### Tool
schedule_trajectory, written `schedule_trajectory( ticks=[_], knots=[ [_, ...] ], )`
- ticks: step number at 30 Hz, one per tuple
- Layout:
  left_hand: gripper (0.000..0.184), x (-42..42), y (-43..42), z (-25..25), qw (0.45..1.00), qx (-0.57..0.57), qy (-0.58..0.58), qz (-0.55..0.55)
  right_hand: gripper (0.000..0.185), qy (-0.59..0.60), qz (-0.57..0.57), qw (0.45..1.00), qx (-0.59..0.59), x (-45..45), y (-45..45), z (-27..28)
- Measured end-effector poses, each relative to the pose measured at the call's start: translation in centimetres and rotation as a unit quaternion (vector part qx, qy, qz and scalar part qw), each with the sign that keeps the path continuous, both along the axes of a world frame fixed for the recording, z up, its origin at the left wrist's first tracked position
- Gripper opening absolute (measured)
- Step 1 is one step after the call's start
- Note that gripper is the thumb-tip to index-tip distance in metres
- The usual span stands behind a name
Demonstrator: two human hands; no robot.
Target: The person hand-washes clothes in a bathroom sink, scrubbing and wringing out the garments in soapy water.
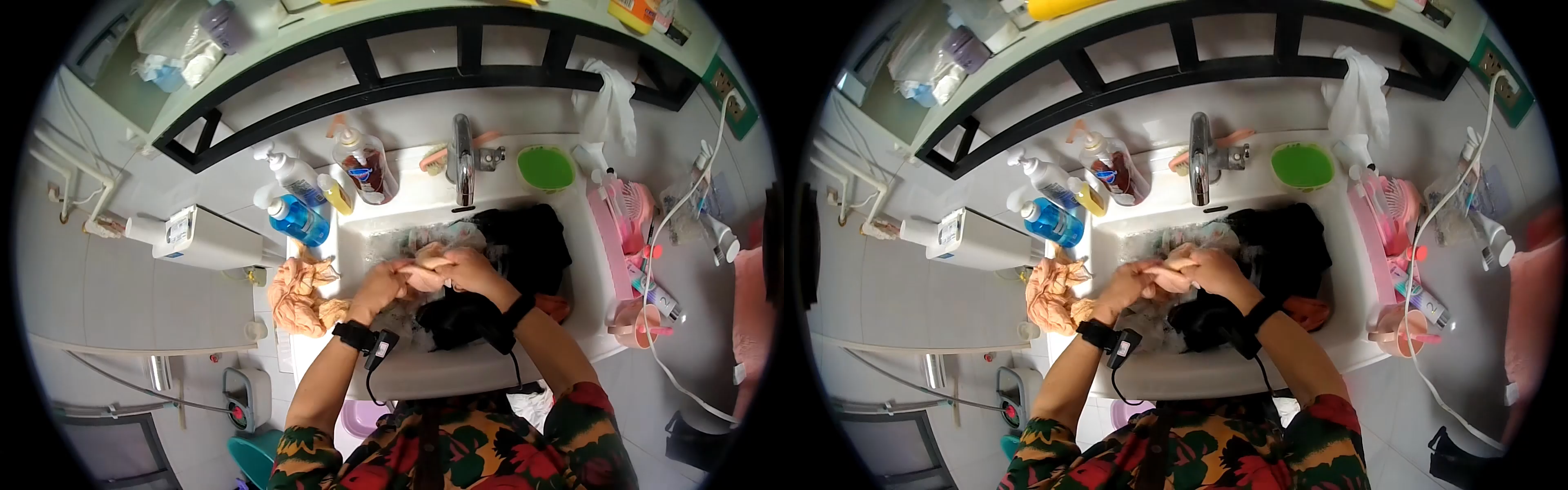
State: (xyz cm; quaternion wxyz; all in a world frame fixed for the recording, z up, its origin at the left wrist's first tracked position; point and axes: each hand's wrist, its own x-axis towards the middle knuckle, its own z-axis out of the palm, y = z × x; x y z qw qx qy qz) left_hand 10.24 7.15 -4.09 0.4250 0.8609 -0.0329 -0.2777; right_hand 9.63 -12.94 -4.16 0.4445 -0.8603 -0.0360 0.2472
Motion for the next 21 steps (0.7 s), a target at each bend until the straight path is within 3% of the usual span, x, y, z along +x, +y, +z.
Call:
schedule_trajectory(
  ticks=[1, 3, 5, 6, 9, 10, 11, 13, 14, 16, 17, 19, 21],
  knots=[
    [0.029, 0.1, -0.1, 1.4, 0.997, -0.055, -0.016, 0.055, 0.028, 0.124, -0.075, 0.978, 0.149, 0.3, -0.3, 0.6],
    [0.027, 0.0, -1.0, 4.3, 0.989, -0.109, -0.055, 0.081, 0.043, 0.221, -0.064, 0.944, 0.238, 0.6, -0.5, -0.5],
    [0.026, -0.4, -2.6, 6.6, 0.959, -0.245, -0.086, 0.117, 0.063, -0.086, -0.069, 0.948, 0.299, -0.9, 1.0, 2.0],
    [0.026, -1.0, -3.4, 7.4, 0.959, -0.249, -0.074, 0.114, 0.078, -0.116, -0.055, 0.926, 0.355, -1.2, 1.8, 2.0],
    [0.035, -1.8, -4.5, 6.3, 0.922, -0.365, -0.050, 0.119, 0.076, -0.096, -0.114, 0.915, 0.374, -0.9, 2.4, 2.5],
    [0.035, -2.4, -4.4, 6.3, 0.921, -0.366, -0.053, 0.125, 0.068, -0.099, -0.126, 0.916, 0.369, -0.5, 2.0, 1.1],
    [0.039, -3.1, -4.3, 6.2, 0.895, -0.408, -0.005, 0.177, 0.052, -0.060, -0.181, 0.888, 0.418, -0.2, 1.7, -0.8],
    [0.043, -4.5, -3.8, 5.2, 0.861, -0.451, 0.037, 0.233, 0.039, -0.023, -0.241, 0.864, 0.442, -0.6, 1.2, -1.4],
    [0.047, -5.3, -3.3, 3.7, 0.837, -0.429, 0.130, 0.315, 0.039, -0.022, -0.234, 0.866, 0.441, -0.8, 1.1, -1.3],
    [0.055, -6.6, -3.5, 4.1, 0.750, -0.429, 0.279, 0.420, 0.032, 0.017, -0.181, 0.843, 0.507, -1.9, 1.4, 0.2],
    [0.055, -6.6, -3.6, 2.9, 0.745, -0.432, 0.280, 0.424, 0.032, 0.021, -0.176, 0.845, 0.504, -2.5, 1.5, 0.6],
    [0.052, -5.5, -3.7, 0.5, 0.581, -0.674, 0.278, 0.361, 0.032, 0.034, -0.089, 0.840, 0.535, -2.9, 1.6, 1.4],
    [0.041, -4.7, -3.5, -0.5, 0.577, -0.687, 0.257, 0.359, 0.031, 0.065, -0.097, 0.801, 0.588, -3.8, 1.8, 1.9]
  ],
)
